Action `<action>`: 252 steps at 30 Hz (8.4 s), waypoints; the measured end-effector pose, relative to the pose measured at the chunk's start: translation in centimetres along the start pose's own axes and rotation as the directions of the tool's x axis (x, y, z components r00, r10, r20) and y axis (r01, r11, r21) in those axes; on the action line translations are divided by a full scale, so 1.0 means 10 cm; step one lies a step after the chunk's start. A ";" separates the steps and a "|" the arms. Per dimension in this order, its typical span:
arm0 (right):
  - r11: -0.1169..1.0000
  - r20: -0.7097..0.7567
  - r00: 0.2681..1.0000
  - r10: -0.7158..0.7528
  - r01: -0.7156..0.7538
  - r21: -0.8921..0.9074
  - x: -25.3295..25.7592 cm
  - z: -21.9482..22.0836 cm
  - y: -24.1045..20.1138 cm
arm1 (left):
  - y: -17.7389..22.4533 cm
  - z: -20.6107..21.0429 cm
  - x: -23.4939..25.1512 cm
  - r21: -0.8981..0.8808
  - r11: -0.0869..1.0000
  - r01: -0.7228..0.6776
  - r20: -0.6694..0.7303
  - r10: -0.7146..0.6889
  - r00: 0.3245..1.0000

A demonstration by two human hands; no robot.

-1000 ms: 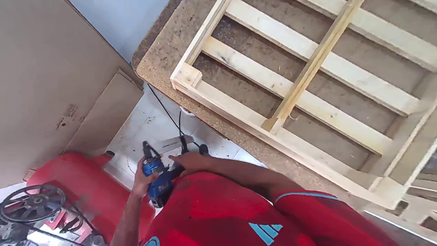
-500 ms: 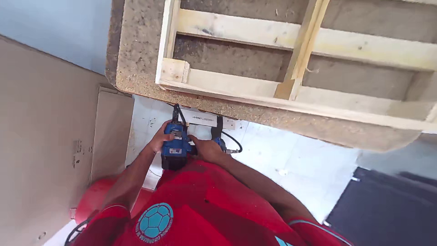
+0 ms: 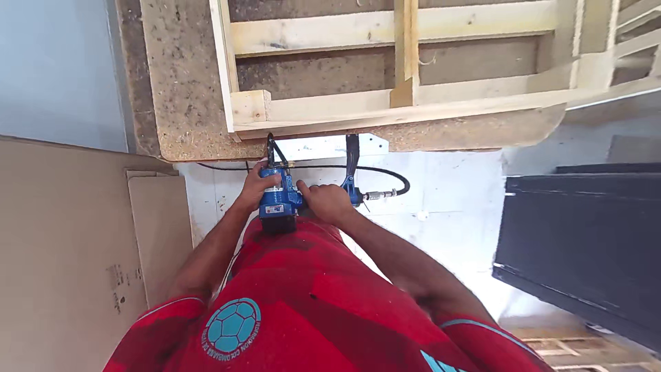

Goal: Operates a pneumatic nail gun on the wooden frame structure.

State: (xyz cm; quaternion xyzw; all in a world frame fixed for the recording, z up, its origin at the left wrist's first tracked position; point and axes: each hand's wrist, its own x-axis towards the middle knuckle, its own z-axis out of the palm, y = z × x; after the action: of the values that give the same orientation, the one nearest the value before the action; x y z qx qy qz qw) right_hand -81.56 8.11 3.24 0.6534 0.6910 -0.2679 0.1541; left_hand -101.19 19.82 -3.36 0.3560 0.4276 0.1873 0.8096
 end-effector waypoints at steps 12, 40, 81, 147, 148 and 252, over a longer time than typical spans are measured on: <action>1.000 0.027 0.999 0.018 -0.018 0.006 0.00 -0.04 0.02 | 0.01 0.04 0.00 0.040 0.998 -0.049 -0.018 0.050 0.999; 0.999 -0.033 0.999 -0.033 0.034 0.042 0.06 0.25 0.16 | -0.22 0.04 0.06 0.121 0.991 -0.055 -0.070 0.064 0.996; 0.996 -0.186 0.982 -0.045 0.059 0.069 -1.45 0.46 3.74 | -0.94 3.64 1.21 0.167 0.981 -0.096 -0.069 0.108 0.992; 0.927 0.004 0.967 0.255 -0.246 0.283 -2.12 0.88 4.65 | -1.42 4.75 1.95 0.045 0.989 0.140 0.237 -0.147 0.960; 0.918 -0.010 0.961 0.275 -0.259 0.300 -2.24 0.91 4.84 | -1.44 5.00 2.00 0.053 0.988 0.143 0.251 -0.151 0.956; -0.054 -0.773 0.488 0.405 0.857 0.512 -4.53 -0.89 7.30 | -2.63 7.84 1.58 0.622 0.643 -0.448 0.707 -0.214 0.674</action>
State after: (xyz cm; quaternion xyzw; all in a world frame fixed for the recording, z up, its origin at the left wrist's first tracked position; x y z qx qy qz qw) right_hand -3.92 -23.78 23.62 0.4135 0.3840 -0.3521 -0.7467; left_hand -27.61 -20.98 -1.68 0.7322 0.0793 -0.1089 0.6676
